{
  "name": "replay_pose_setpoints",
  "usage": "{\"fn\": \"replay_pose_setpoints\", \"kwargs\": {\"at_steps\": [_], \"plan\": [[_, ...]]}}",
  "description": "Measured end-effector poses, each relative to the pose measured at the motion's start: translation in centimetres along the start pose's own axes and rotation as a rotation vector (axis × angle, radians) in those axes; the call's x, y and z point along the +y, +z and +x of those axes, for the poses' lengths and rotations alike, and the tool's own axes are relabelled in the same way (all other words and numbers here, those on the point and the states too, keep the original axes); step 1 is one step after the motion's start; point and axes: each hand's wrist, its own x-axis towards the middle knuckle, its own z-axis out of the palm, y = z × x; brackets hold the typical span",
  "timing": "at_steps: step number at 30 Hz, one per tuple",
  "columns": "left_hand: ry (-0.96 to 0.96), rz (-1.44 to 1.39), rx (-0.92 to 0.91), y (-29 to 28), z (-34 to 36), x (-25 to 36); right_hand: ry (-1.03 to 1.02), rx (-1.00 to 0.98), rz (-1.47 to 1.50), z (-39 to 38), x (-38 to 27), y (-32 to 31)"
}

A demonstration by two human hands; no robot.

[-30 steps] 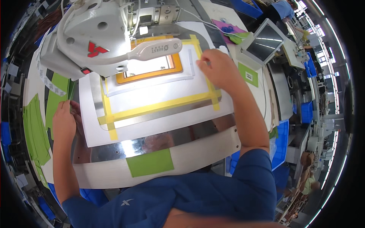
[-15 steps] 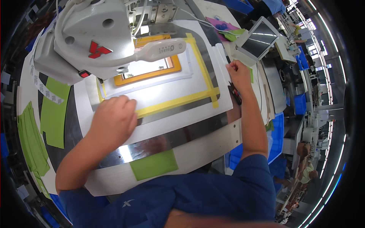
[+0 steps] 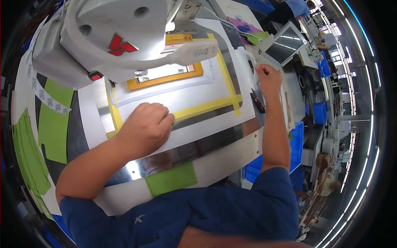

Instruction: Sewing labels onto green leather or synthetic fabric panels using an industrial sewing machine.

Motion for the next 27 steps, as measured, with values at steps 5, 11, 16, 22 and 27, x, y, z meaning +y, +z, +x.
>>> {"fn": "replay_pose_setpoints", "kwargs": {"at_steps": [5,11,16,22,27], "plan": [[0.079,0.025,0.048,0.3,-0.3,0.6,-0.507,0.028,0.176,-4.3,-8.7,0.2],[0.155,0.057,-0.003,0.9,-0.7,1.5,-1.349,-0.094,0.232,-7.6,-15.8,3.8],[-0.02,0.102,-0.067,0.5,-1.0,2.0,-1.407,-0.318,0.02,-6.7,-15.3,6.8],[-0.081,0.081,-0.107,-0.1,-0.6,2.0,-1.249,-0.402,-0.063,-6.4,-14.3,7.3],[-0.186,0.026,-0.162,-0.2,-0.2,1.4,-1.206,-0.362,-0.022,-6.3,-14.4,7.8]]}}
